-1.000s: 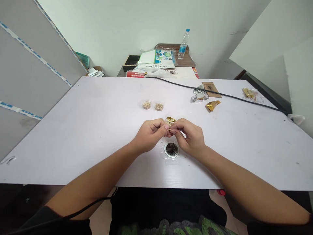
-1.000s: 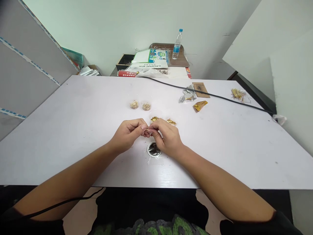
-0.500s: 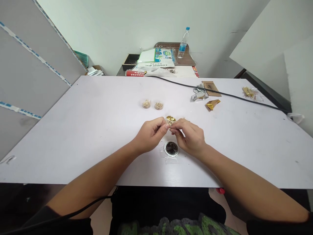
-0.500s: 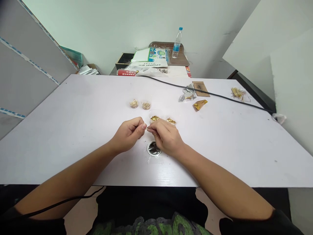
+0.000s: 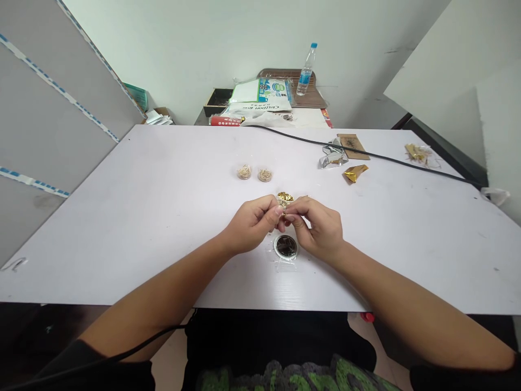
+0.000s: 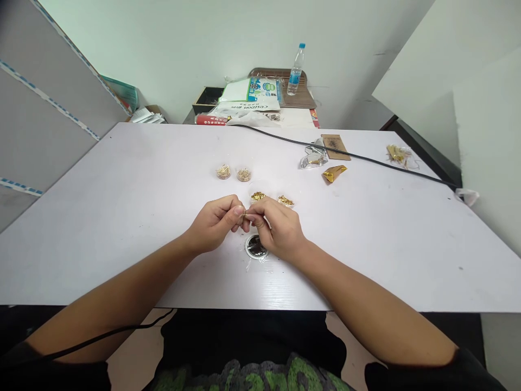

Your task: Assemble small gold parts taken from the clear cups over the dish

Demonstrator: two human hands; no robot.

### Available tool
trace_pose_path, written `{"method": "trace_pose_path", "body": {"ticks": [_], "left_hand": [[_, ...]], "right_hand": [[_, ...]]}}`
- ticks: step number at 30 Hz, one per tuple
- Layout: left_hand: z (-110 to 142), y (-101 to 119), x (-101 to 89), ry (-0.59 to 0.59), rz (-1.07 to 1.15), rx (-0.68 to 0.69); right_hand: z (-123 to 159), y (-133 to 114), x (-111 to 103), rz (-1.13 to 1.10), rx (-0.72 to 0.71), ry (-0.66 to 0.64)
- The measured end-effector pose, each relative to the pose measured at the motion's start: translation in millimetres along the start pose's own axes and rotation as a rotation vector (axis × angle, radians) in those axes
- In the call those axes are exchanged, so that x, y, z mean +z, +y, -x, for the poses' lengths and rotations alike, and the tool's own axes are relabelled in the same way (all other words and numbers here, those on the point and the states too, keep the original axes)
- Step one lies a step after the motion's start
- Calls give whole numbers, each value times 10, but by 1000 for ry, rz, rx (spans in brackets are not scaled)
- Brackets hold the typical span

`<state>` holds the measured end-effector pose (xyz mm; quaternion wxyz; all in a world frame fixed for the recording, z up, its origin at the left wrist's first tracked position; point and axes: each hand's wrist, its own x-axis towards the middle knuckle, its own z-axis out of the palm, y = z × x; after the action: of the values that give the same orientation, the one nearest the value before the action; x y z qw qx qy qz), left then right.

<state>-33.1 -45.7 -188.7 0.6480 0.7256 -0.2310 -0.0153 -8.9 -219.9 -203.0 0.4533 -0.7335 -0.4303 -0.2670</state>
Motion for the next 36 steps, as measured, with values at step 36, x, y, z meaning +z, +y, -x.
{"method": "trace_pose_path", "body": {"ticks": [36], "left_hand": [[3, -16, -18, -12, -7, 19]], "right_hand": [[-1, 31, -19, 18, -78, -21]]}}
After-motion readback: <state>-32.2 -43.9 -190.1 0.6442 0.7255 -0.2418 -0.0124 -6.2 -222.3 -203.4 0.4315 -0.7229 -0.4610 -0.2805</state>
